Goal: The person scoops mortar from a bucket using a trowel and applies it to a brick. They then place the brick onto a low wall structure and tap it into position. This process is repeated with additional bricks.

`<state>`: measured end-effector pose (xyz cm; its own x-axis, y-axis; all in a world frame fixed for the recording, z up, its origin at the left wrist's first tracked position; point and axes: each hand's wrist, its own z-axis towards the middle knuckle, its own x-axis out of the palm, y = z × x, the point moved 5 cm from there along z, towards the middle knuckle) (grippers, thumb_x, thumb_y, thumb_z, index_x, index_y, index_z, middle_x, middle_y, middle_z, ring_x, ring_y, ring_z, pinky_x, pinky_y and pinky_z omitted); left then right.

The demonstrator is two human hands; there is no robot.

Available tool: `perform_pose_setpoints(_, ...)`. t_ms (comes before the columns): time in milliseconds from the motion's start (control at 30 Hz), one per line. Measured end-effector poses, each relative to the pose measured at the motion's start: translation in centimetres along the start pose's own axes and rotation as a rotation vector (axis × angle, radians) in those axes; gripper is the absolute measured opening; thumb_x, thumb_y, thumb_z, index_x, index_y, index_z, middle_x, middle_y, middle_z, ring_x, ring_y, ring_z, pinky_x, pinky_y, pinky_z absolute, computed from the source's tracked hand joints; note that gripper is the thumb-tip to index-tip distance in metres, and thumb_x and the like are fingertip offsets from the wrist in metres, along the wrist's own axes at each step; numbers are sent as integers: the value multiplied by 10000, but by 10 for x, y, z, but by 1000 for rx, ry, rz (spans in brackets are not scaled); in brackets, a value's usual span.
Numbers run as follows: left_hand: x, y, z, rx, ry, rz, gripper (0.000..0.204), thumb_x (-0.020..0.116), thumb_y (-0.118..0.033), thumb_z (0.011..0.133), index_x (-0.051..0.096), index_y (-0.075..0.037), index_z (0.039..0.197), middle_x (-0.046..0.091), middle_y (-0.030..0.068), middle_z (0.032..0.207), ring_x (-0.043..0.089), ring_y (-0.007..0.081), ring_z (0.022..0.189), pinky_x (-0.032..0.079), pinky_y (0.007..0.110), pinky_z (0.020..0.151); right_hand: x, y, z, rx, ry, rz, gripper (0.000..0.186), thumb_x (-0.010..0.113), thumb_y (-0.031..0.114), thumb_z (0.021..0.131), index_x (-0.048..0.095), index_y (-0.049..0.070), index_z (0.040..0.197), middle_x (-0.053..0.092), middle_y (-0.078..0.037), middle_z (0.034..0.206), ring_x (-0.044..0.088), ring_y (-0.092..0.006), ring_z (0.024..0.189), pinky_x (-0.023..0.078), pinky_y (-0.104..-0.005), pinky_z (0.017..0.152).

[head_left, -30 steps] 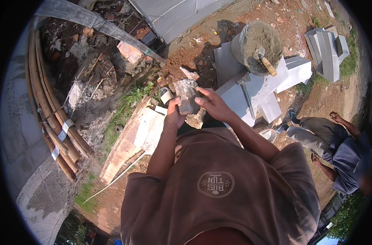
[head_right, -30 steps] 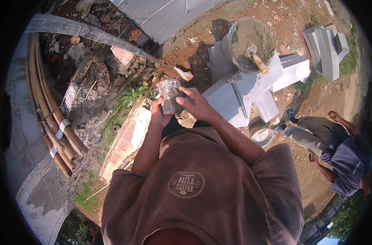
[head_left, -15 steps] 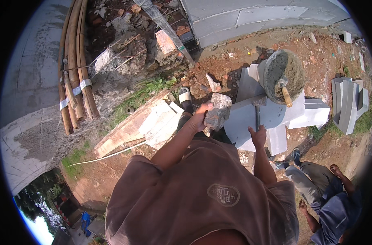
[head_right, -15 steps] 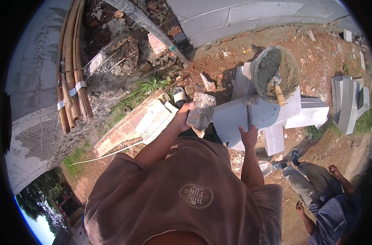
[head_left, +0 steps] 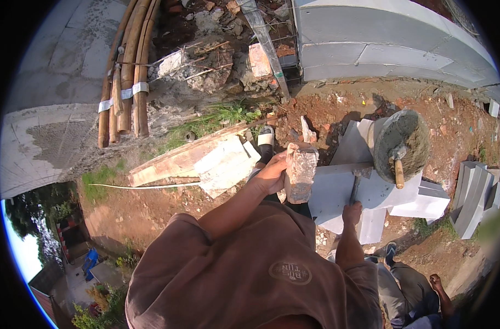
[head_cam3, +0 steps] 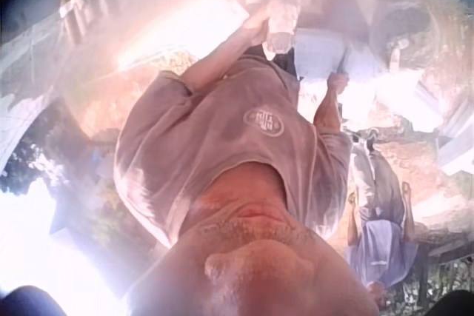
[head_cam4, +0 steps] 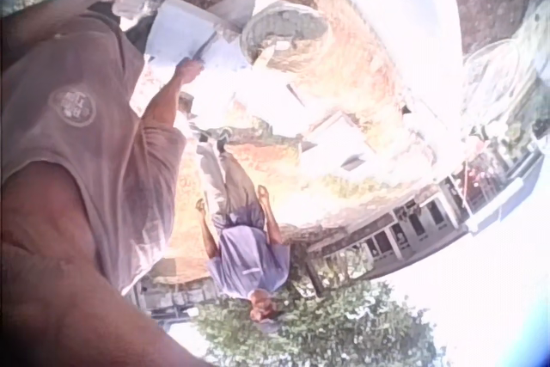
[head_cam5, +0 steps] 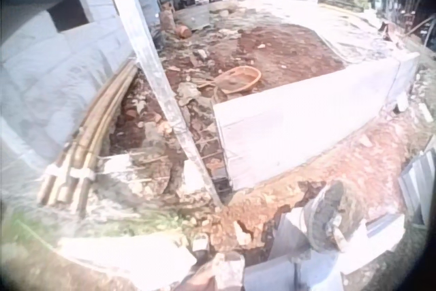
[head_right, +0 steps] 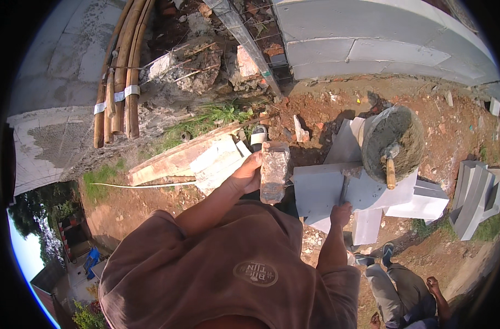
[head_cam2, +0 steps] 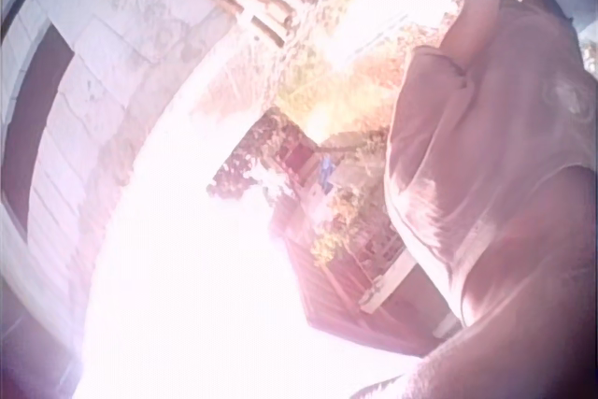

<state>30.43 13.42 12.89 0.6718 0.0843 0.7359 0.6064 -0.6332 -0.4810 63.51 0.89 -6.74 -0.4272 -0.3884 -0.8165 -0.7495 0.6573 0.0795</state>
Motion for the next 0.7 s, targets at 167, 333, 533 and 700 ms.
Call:
perform_pose_setpoints(167,-2,-6,-7,-82,29,-11,560,632,-355,833,431,-77,1276,553,83,1187,558,207,1071,467,392,911,14,-15,14,-134,25,137,391,599,231,743,468,-8,1023,588,-207,900,597,-354,820,471,-444,747)
perform_pose_setpoints(333,-31,32,8,-129,-214,16,510,572,-429,863,477,-113,1253,569,74,1160,557,205,1062,450,379,905,12,-6,-2,-337,70,617,206,513,199,804,502,-5,834,472,-42,547,472,-137,417,395,-295,380)
perform_pose_setpoints(533,-16,-20,17,-20,-198,-368,624,306,-555,908,449,-84,1290,543,136,1231,567,277,1068,436,417,935,-95,66,-97,-367,103,704,201,526,219,867,513,25,814,440,-8,543,427,-84,440,362,-252,414)
perform_pose_setpoints(700,-25,-46,25,240,-59,-390,726,317,-629,880,415,-51,1309,534,145,1232,557,298,1084,453,456,919,-142,108,-134,-428,64,750,198,542,225,878,516,34,835,452,-12,578,442,-85,499,377,-261,462)
